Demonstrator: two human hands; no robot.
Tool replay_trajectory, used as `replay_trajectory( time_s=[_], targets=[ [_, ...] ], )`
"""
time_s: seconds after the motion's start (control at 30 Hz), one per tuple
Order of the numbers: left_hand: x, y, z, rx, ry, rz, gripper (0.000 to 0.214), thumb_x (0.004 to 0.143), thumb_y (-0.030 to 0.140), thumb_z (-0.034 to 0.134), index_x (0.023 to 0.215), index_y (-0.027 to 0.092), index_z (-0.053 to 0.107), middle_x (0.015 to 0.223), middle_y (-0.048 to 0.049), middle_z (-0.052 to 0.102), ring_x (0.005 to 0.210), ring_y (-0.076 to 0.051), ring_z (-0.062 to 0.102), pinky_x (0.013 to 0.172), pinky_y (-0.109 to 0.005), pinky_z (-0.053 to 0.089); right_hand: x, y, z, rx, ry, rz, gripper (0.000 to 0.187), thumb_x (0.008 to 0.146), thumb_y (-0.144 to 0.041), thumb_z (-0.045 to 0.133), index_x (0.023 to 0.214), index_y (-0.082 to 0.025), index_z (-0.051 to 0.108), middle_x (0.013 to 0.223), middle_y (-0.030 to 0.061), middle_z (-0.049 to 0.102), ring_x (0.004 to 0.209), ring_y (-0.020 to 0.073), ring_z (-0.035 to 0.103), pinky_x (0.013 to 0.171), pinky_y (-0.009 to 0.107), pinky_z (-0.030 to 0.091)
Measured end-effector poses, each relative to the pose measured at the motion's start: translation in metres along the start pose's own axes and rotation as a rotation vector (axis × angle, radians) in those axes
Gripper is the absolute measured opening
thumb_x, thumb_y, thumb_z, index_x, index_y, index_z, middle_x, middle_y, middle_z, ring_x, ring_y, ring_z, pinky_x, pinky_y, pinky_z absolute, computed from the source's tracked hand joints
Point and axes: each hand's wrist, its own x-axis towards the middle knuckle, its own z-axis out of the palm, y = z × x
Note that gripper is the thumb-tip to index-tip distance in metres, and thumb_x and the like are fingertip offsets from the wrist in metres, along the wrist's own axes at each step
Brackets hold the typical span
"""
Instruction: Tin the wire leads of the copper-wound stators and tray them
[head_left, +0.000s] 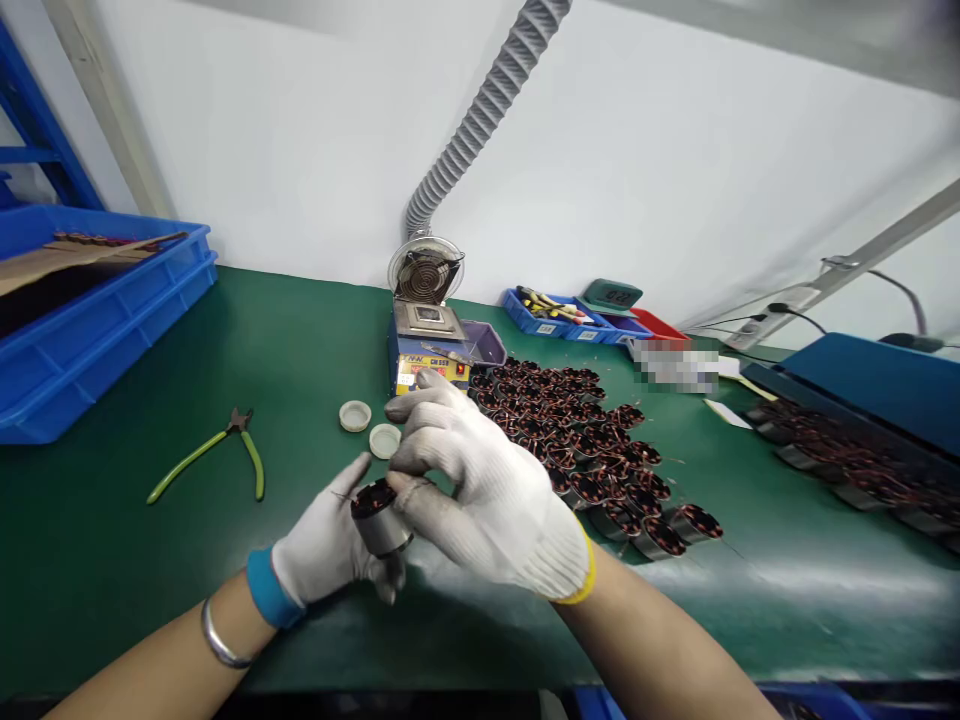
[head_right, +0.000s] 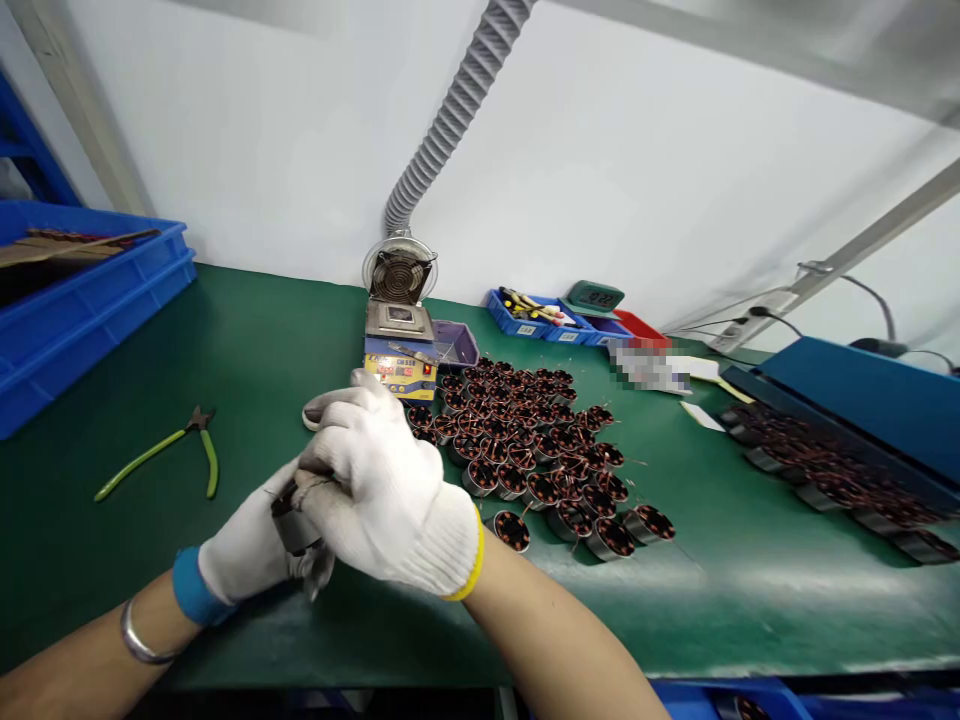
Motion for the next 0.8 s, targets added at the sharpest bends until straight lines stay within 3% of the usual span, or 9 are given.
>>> replay_trajectory(
  time_s=[0.07,0.13,0.23,0.33,0.4,0.53,0.6,0.73,0.8],
  targets=[
    [-0.001,-0.007,-0.001,-0.033,-0.172,-0.135,0.067,0.084,0.075,0.04,0.085,0.012,0.063,0.071,-0.0123,0.069,0.046,-0.022,0.062,0.037,-0.032,0.049,-0.008,0.008,0.002,0.041,-0.006,0.046,0.016,0.083,-0.013,0.056,0.07,-0.021,0.055,0.081,0.0056,0.063,0.109,0.0244,0.059,0.099,0.046,0.047],
    [-0.006,-0.008,0.002,-0.048,-0.2,-0.11,0.058,0.086,0.067,0.048,0.096,0.013,0.063,0.082,-0.0115,0.071,0.052,-0.02,0.065,0.044,-0.029,0.052,-0.017,0.016,0.005,0.072,0.01,0.095,0.016,0.083,-0.014,0.056,0.069,-0.022,0.054,0.078,0.0049,0.062,0.109,0.0239,0.059,0.094,0.043,0.049],
    [-0.014,-0.004,0.014,0.039,-0.058,0.07,0.039,0.085,0.052,0.064,0.104,0.018,0.059,0.08,-0.0034,0.066,0.066,-0.02,0.068,0.059,-0.031,0.057,-0.029,0.023,0.015,0.159,0.07,0.197,0.017,0.082,-0.014,0.056,0.066,-0.021,0.054,0.075,0.004,0.061,0.104,0.0232,0.06,0.094,0.043,0.048],
    [-0.016,-0.002,0.027,0.197,0.105,0.225,0.041,0.078,0.048,0.075,0.1,0.019,0.055,0.081,-0.001,0.063,0.066,-0.017,0.066,0.054,-0.025,0.053,-0.039,0.032,0.03,0.391,0.176,0.451,0.017,0.077,-0.016,0.059,0.061,-0.021,0.053,0.074,0.0043,0.062,0.105,0.0241,0.061,0.091,0.041,0.049],
    [-0.014,-0.003,0.031,0.272,0.188,0.301,0.044,0.075,0.048,0.077,0.096,0.019,0.052,0.086,-0.0027,0.063,0.063,-0.014,0.063,0.047,-0.02,0.046,-0.045,0.043,0.04,0.651,0.333,0.64,0.017,0.074,-0.023,0.064,0.061,-0.021,0.053,0.075,0.0046,0.063,0.1,0.0239,0.062,0.087,0.039,0.051],
    [-0.013,-0.007,0.028,0.324,0.207,0.232,0.049,0.075,0.059,0.072,0.093,0.019,0.05,0.084,-0.0048,0.064,0.054,-0.013,0.06,0.038,-0.018,0.036,-0.054,0.064,0.043,1.037,0.583,0.734,0.024,0.068,-0.04,0.073,0.065,-0.022,0.057,0.073,0.0013,0.063,0.089,0.0198,0.064,0.086,0.037,0.053],
    [-0.014,-0.009,0.026,0.324,0.177,0.192,0.052,0.076,0.065,0.066,0.091,0.018,0.05,0.075,-0.0033,0.062,0.046,-0.01,0.054,0.035,-0.018,0.032,-0.055,0.069,0.036,1.044,0.438,0.728,0.022,0.068,-0.037,0.075,0.065,-0.02,0.062,0.071,0.0021,0.063,0.087,0.02,0.063,0.083,0.036,0.053],
    [-0.014,-0.011,0.023,0.34,0.129,0.163,0.055,0.078,0.071,0.059,0.087,0.017,0.052,0.06,0.0013,0.056,0.037,-0.006,0.041,0.033,-0.017,0.025,-0.044,0.064,0.018,0.844,-0.105,0.678,0.016,0.069,-0.03,0.072,0.076,-0.016,0.071,0.082,0.0044,0.068,0.086,0.0198,0.063,0.081,0.033,0.05],
    [-0.014,-0.012,0.022,0.372,0.132,0.159,0.057,0.078,0.072,0.057,0.083,0.016,0.053,0.059,0.0016,0.055,0.036,-0.005,0.038,0.033,-0.017,0.023,-0.036,0.059,0.01,0.692,-0.249,0.654,0.017,0.071,-0.031,0.07,0.079,-0.016,0.071,0.083,0.004,0.069,0.087,0.0201,0.063,0.08,0.032,0.049]
  ],
)
